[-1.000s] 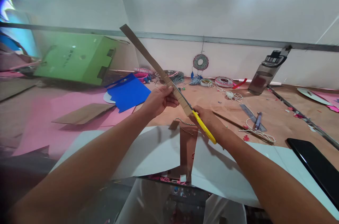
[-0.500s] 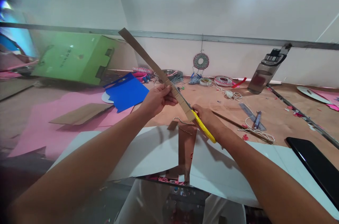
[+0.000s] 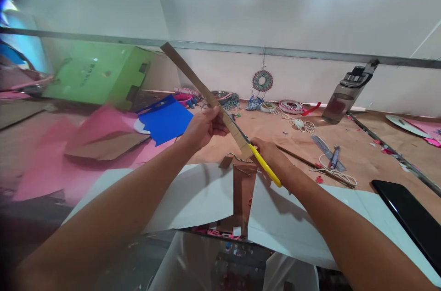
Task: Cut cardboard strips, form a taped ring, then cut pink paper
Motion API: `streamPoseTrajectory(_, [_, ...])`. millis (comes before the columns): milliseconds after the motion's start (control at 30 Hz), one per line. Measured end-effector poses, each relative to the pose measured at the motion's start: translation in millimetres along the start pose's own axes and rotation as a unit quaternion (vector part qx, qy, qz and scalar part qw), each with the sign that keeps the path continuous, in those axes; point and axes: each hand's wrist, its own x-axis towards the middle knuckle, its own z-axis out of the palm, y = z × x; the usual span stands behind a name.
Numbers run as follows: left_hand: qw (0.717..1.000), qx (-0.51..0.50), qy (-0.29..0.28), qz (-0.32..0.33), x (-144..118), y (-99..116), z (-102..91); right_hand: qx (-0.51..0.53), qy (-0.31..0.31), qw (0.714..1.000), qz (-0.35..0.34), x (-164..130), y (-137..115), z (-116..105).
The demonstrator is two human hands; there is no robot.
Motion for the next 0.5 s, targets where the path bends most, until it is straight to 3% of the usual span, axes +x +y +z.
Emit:
streamPoseTrajectory(167, [1.0, 0.01, 0.011, 0.012, 0.6, -1.6, 1.2, 0.001, -0.04, 0.999, 0.033, -0.3, -4.0, -3.8])
streamPoseTrajectory(500, [1.0, 0.002, -0.02, 0.013, -1.6, -10.5, 8.2, 0.005, -0.021, 0.999, 0.034, 3.6, -1.9, -6.2])
